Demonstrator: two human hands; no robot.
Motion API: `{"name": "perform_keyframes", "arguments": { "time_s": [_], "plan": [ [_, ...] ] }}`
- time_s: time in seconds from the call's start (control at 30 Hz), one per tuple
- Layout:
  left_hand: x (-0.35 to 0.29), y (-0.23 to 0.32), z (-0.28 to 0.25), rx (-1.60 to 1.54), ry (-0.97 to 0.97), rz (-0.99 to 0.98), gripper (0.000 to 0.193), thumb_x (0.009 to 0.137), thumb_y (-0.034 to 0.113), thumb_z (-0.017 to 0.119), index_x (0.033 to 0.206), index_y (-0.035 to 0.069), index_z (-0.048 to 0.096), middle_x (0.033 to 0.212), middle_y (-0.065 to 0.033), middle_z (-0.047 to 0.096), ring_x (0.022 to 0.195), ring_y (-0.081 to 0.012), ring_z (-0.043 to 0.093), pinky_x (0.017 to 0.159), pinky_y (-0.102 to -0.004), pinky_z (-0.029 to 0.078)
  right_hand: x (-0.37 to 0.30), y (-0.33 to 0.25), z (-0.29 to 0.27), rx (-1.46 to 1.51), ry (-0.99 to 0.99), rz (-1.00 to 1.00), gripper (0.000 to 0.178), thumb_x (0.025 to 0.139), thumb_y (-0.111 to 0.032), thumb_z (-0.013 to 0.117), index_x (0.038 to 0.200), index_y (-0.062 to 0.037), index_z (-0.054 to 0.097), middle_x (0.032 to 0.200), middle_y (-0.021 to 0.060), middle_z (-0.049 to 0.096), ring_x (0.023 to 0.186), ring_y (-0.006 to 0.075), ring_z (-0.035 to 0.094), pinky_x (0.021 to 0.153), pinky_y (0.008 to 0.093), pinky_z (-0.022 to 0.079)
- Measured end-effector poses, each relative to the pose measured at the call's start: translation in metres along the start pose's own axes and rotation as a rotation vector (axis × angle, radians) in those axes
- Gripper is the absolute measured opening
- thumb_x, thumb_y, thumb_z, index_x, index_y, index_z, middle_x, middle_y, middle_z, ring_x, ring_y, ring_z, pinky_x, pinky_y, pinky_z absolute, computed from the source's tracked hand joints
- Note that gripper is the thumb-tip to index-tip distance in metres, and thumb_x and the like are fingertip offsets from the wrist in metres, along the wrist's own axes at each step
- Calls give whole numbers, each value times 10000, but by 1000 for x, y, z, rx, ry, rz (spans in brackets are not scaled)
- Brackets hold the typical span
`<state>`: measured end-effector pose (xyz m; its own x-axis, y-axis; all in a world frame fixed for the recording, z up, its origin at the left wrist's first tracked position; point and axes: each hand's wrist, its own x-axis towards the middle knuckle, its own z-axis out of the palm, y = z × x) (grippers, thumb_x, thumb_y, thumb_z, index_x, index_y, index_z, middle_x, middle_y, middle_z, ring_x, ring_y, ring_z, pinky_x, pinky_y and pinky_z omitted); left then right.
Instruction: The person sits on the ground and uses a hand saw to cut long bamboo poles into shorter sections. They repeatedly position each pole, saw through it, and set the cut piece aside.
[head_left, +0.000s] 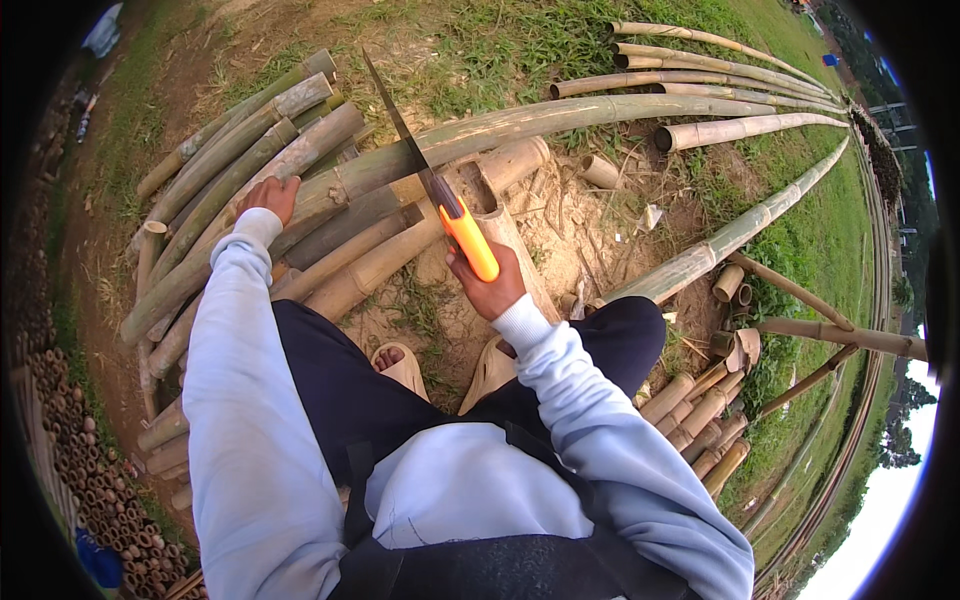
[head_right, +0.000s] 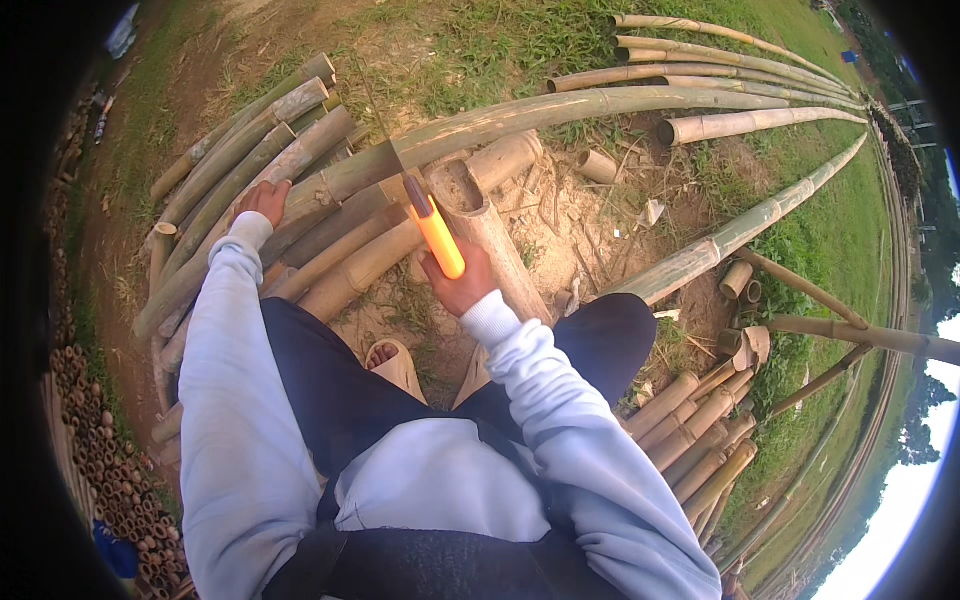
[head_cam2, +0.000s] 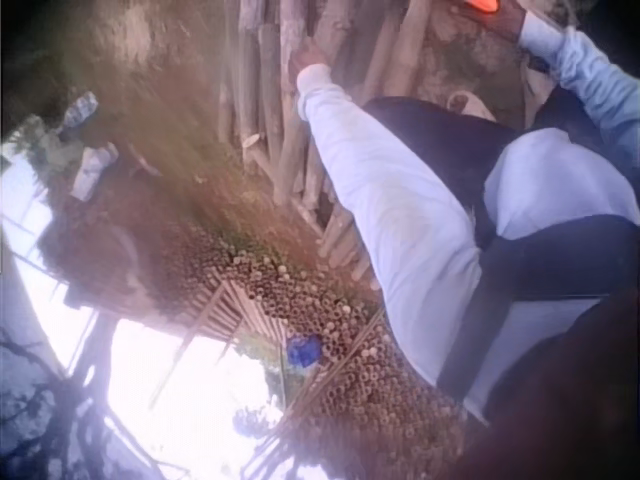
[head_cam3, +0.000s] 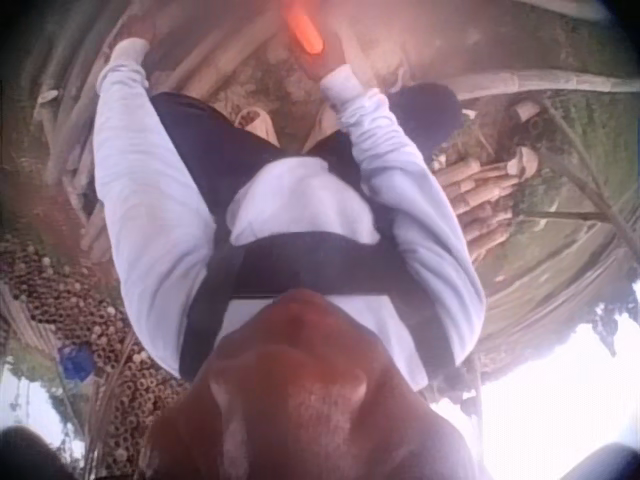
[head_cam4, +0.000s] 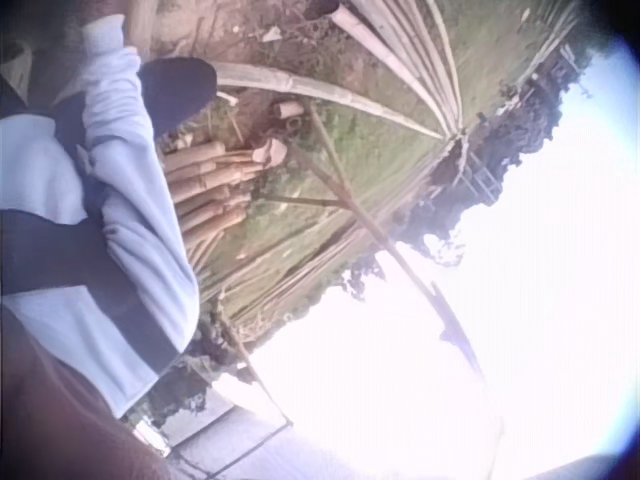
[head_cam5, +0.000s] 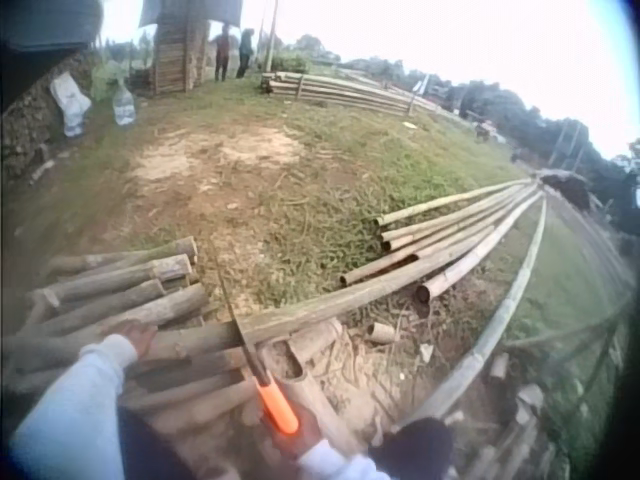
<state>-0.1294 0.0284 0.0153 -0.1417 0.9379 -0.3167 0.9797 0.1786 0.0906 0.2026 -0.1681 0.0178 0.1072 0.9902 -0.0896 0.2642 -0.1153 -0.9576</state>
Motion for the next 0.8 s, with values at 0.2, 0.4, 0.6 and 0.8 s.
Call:
{"name": "perform_keyframes", "arguments": {
  "time_s": [0.2,0.4,0.6,0.8],
  "plan": [
    [-9,-7,1,34,-6,-14,661,998,566,384,1209,13,677,1284,-246,650,1212,-409,605,1061,-507,446,-175,-20,-58,-95,-34,61,334,892,-40,697,1221,16,673,776,139,665,681,215,674,682,307,520],
    [-4,13,9,40,72,71,653,1003,558,371,1144,8,693,1230,-253,667,1182,-423,615,1040,-510,458,2,-4,-6,28,58,-35,270,894,-156,711,771,53,592,584,153,549,510,226,529,540,393,438],
    [6,-19,16,-35,77,20,635,987,526,408,1087,-25,706,1205,-271,667,1148,-431,624,1016,-525,459,43,-33,10,-81,-7,-153,330,862,-249,773,1015,18,653,723,154,612,643,265,589,663,393,494],
    [-1,5,5,-33,18,72,675,977,549,414,1152,-39,694,1229,-293,653,1185,-449,602,1044,-536,437,31,-9,15,24,53,-196,438,903,-267,756,1253,-24,659,744,89,609,676,190,578,690,369,499]
  ]
}}
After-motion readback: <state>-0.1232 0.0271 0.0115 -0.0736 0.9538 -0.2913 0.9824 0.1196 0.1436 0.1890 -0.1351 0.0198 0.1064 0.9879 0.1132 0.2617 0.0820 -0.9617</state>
